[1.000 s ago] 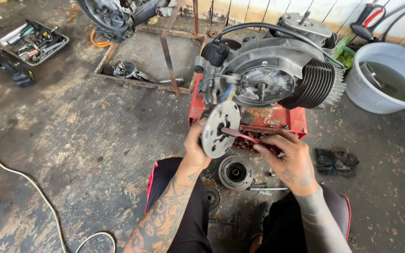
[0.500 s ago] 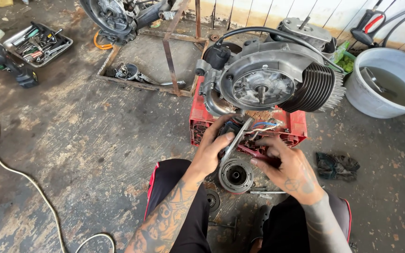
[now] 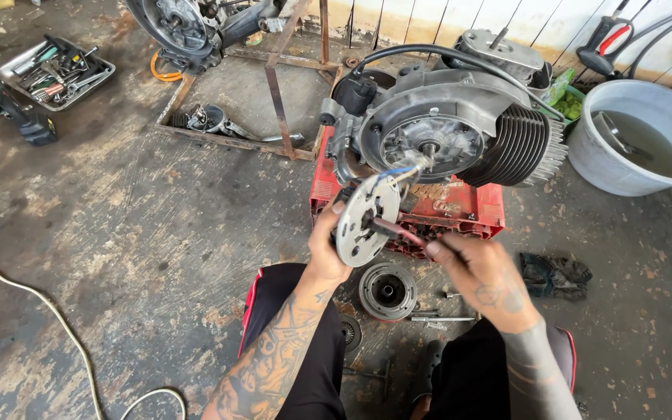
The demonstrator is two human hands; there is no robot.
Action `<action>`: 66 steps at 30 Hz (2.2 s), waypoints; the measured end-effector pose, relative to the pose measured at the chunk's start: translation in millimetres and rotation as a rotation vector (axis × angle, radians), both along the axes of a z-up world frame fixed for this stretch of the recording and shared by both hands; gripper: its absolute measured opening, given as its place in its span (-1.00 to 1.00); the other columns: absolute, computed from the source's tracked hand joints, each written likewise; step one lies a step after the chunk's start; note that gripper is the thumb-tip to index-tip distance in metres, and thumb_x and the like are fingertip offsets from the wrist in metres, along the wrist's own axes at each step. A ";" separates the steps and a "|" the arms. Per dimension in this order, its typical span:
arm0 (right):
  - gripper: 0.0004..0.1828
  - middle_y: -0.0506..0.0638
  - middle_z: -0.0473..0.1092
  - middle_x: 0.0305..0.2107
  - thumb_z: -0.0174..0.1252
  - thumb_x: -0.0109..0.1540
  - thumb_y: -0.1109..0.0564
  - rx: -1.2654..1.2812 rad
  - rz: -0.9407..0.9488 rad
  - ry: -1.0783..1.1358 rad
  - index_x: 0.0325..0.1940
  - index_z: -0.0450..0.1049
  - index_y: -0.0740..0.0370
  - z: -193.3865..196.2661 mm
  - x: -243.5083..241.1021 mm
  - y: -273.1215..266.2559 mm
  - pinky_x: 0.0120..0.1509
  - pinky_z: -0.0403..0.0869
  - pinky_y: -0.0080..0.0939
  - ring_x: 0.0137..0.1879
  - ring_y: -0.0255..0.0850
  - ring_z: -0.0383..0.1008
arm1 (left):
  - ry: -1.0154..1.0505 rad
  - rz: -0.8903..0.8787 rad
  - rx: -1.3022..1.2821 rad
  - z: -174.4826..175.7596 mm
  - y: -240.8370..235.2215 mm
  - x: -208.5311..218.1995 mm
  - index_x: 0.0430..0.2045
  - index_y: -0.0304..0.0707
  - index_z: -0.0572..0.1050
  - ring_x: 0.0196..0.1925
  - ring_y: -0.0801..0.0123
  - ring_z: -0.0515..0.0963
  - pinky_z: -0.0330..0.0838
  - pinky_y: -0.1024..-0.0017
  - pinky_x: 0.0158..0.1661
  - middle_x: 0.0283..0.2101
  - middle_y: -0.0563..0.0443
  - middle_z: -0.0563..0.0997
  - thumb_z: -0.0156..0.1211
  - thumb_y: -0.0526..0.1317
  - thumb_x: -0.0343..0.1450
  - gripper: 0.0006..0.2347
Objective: The person uses a red-handled screwdriver to clean the inside of a circular metal component, likely a stator, held in their left hand. They then place the component down and use the screwdriver to scrape and clean the surface of the engine casing and the area around the crankshaft.
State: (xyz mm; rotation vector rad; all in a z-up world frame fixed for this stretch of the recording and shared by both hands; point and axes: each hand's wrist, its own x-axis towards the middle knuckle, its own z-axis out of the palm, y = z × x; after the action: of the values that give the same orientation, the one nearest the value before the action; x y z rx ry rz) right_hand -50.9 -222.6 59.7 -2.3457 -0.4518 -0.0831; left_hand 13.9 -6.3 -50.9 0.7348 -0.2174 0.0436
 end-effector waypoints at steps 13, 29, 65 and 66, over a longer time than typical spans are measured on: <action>-0.83 0.03 0.54 -0.59 0.28 0.27 0.04 0.007 -0.028 -0.291 -0.36 0.62 0.13 -13.2 5.9 -0.7 -0.24 0.56 -0.13 -0.44 -0.06 0.60 | 0.272 -0.017 -0.396 32.0 3.3 -10.5 -0.50 -0.20 0.59 -0.37 0.15 0.62 0.53 0.22 -0.22 -0.44 -0.25 0.66 0.23 -0.06 0.29 -0.80; -0.80 -0.05 0.53 -0.50 0.35 0.22 -0.10 -0.030 -0.075 -0.473 -0.30 0.59 0.03 -34.2 17.6 -5.5 0.11 0.28 -0.04 -0.26 -0.07 0.57 | 0.389 -0.073 -0.398 29.9 12.8 -15.0 -0.52 -0.20 0.57 -0.35 0.18 0.60 0.51 0.26 -0.19 -0.43 -0.22 0.65 0.23 -0.08 0.26 -0.81; -0.86 -0.15 0.46 -0.51 0.31 0.27 -0.07 0.033 -0.010 -0.549 -0.23 0.60 -0.03 -5.0 11.5 -25.0 0.11 0.11 -0.15 -0.33 -0.22 0.48 | 0.454 -0.471 0.154 41.4 -7.4 -25.2 -0.32 -0.32 0.62 -0.16 0.15 0.63 0.52 0.12 -0.07 -0.30 -0.25 0.67 0.28 -0.05 0.30 -0.71; -0.87 -0.16 0.46 -0.51 0.32 0.25 -0.07 0.026 0.019 -0.539 -0.24 0.60 -0.04 -5.4 12.4 -28.0 0.11 0.11 -0.14 -0.33 -0.23 0.48 | 0.499 -0.488 0.201 -10.1 -5.5 -2.8 -0.26 -0.37 0.62 -0.14 0.03 0.65 0.53 0.02 -0.08 -0.23 -0.31 0.67 0.28 -0.01 0.31 -0.65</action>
State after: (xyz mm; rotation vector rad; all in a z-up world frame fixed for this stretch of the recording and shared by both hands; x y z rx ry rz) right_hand -38.4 -250.6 54.4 -2.2751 -0.7238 -0.7177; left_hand 11.0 -11.7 -61.0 0.8515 0.0828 -0.6273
